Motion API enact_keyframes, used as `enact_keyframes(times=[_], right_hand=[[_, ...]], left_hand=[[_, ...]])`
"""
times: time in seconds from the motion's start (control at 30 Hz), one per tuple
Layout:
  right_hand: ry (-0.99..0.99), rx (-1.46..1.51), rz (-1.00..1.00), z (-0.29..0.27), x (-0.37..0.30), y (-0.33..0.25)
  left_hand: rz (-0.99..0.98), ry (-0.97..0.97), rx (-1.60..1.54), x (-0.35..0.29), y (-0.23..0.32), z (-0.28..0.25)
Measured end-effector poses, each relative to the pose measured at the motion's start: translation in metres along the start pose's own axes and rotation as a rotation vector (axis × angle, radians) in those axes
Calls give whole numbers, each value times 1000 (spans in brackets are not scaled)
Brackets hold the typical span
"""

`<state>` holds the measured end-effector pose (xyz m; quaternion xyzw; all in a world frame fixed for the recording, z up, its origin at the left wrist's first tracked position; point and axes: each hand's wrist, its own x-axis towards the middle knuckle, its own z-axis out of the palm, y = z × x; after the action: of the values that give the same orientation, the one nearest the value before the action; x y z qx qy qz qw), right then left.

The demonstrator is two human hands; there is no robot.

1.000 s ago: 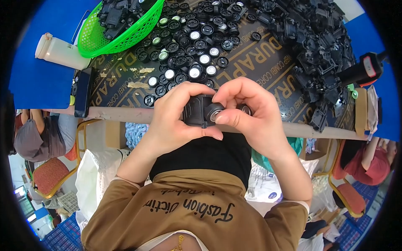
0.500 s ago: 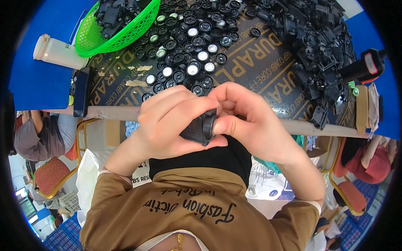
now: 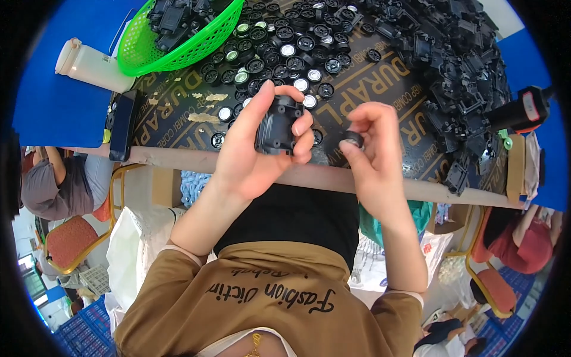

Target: Manually assembling small circular electronic components into black plastic housings at a factory workbench.

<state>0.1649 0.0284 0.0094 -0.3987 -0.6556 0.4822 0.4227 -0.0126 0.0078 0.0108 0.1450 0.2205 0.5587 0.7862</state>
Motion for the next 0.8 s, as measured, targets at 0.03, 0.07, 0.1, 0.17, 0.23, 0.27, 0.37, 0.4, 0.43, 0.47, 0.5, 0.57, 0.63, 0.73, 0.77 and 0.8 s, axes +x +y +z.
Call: enact_keyframes(times=[0.03, 0.07, 0.1, 0.17, 0.23, 0.27, 0.37, 0.4, 0.43, 0.47, 0.5, 0.57, 0.63, 0.73, 0.77, 0.8], right_hand=[[13, 86, -54, 4, -2, -6], [26, 172, -108, 7, -3, -12], [41, 149, -210, 10, -4, -13], [43, 33, -264, 16, -13, -20], [117, -98, -395, 26, -16, -22], [108, -232, -527, 27, -15, -22], [103, -512, -558, 28, -16, -32], [115, -685, -582, 28, -18, -33], [172, -654, -590, 29, -19, -32], [172, -656, -589, 31, -17, -30], [212, -538, -651, 33, -14, -25], [249, -418, -713, 37, -13, -18], [271, -332, -662, 39, -15, -14], [199, -459, -620, 36, -13, -25], [159, -538, -648, 35, -12, -27], [159, -538, -648, 35, -11, -29]], left_hand=[[-1, 1, -2, 3, -3, 0], [20, -1, -108, 5, -7, 0], [42, -3, -213, 7, -10, 1], [25, -19, -274, 8, -12, 7], [58, -10, -301, 8, -13, 14], [67, 6, -295, 6, -15, 15], [130, 19, -271, 1, -15, 24], [150, 0, -265, 0, -16, 24], [149, 0, -266, -1, -17, 26], [164, 4, -246, -4, -18, 30], [179, 7, -226, -5, -18, 33], [201, -28, -236, -5, -23, 30], [317, -6, -119, -6, -27, 30], [358, 6, -81, -9, -27, 34], [397, 14, -55, -9, -28, 34], [397, 14, -55, -10, -28, 34]])
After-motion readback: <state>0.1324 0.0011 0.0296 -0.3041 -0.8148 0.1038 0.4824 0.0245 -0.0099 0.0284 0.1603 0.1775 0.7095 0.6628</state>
